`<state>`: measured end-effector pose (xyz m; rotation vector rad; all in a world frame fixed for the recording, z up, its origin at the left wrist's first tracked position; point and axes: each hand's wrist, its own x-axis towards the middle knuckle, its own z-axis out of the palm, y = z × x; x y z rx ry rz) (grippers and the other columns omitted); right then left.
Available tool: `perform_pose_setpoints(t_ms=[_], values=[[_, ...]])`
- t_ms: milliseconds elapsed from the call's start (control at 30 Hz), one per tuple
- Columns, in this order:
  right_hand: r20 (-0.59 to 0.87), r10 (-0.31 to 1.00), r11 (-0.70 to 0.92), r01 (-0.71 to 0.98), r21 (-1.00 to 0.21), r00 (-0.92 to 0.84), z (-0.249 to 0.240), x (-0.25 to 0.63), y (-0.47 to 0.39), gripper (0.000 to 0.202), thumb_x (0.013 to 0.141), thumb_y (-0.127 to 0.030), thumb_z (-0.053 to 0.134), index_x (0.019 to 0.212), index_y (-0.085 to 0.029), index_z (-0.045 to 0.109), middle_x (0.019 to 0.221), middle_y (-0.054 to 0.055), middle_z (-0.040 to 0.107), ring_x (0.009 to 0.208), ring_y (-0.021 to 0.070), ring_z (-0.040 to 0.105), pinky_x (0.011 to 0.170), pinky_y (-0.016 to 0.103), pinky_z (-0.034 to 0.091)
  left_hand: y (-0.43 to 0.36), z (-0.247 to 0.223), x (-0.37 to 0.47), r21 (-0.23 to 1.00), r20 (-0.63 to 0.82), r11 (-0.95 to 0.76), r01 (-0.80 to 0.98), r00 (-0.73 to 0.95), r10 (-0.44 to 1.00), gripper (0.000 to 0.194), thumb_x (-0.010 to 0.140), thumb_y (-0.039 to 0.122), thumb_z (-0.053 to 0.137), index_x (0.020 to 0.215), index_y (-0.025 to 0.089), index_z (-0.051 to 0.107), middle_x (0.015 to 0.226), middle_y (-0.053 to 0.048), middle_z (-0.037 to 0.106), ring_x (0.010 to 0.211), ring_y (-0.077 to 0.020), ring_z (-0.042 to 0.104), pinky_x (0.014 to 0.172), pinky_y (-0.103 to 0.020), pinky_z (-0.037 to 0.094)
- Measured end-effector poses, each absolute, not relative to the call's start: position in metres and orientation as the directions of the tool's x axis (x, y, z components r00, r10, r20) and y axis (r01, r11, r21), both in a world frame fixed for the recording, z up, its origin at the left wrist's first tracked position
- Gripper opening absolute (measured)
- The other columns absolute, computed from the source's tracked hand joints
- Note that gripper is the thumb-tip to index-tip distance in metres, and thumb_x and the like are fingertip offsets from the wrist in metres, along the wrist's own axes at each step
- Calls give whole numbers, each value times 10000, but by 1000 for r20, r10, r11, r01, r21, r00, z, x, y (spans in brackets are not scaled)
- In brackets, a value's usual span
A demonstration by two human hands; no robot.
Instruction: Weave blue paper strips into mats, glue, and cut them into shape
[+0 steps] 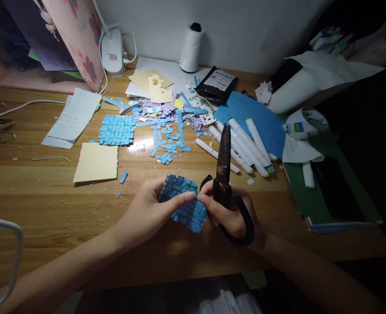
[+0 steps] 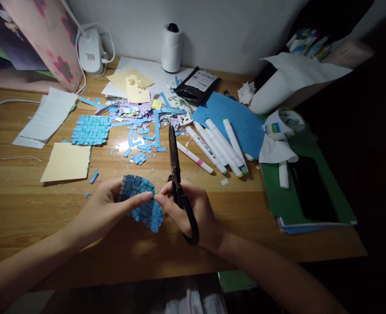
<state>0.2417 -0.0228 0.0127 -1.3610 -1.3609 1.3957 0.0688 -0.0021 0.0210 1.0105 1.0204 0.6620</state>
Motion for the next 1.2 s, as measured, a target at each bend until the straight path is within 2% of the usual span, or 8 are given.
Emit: perform_pose_setpoints(t_ms=[233, 400, 600, 700, 867, 967, 1033, 1200], values=[[-218, 950, -210, 62, -976, -223, 13, 241, -21, 153, 772, -289, 641, 713, -185, 546, 451, -81, 446, 331, 41, 371, 319, 168, 279, -1, 19, 72, 877, -389, 476, -69, 480, 786, 177, 750, 265, 669, 679, 129, 582, 610, 30, 608, 564, -79, 552, 544, -164, 442], [-303, 922, -304, 35, -952, -243, 9, 241, -20, 196, 787, -354, 616, 734, -183, 538, 443, -80, 452, 329, 48, 381, 318, 160, 297, -1, 16, 74, 869, -418, 492, -55, 453, 788, 255, 709, 342, 703, 679, 128, 567, 610, 17, 603, 561, -99, 552, 545, -193, 449], [-163, 940, -136, 110, -985, -299, 19, 250, -20, 196, 796, -353, 603, 712, -185, 550, 557, -33, 553, 344, 48, 408, 334, 188, 311, 22, 16, 48, 870, -453, 486, -79, 258, 853, 322, 686, 433, 716, 731, 140, 588, 632, 12, 617, 538, -99, 556, 532, -203, 461], [-62, 983, -14, 264, -964, -175, 27, 260, -10, 195, 795, -351, 606, 687, -195, 561, 532, -32, 550, 365, 67, 426, 368, 208, 335, 31, 23, 39, 887, -437, 461, -28, 276, 856, 298, 685, 407, 723, 728, 143, 590, 647, 4, 634, 545, -105, 573, 530, -204, 472], [103, 978, -42, 653, -756, 182, 25, 290, 20, 124, 738, -315, 651, 722, -203, 600, 580, -7, 579, 518, 135, 533, 472, 235, 379, 36, 26, 34, 874, -484, 410, 260, 409, 774, 293, 691, 395, 697, 776, 133, 594, 685, -13, 629, 607, -141, 588, 563, -246, 488], [181, 951, -123, 847, -518, 249, 17, 309, 34, 129, 726, -317, 625, 782, -201, 623, 665, 35, 635, 624, 197, 587, 521, 264, 379, 38, 21, 26, 874, -310, 113, 472, 365, 878, 362, 656, 415, 714, 874, 150, 600, 839, -31, 634, 788, -188, 597, 686, -286, 487], [187, 948, -174, 913, -368, 256, 13, 315, 40, 141, 735, -341, 589, 772, -208, 616, 665, 47, 638, 613, 208, 579, 513, 269, 352, 41, 19, 21, 791, -181, -63, 608, 332, 926, 428, 654, 416, 719, 980, 172, 586, 926, -45, 629, 866, -209, 587, 751, -312, 473], [104, 965, -216, 955, -201, 240, 20, 316, 44, 237, 773, -431, 508, 680, -216, 546, 624, 104, 618, 514, 199, 509, 481, 288, 329, 50, 21, 0, 535, 98, -213, 818, 191, 977, 362, 861, 406, 486, 1106, 147, 554, 1114, -125, 554, 1042, -251, 534, 904, -389, 426]])
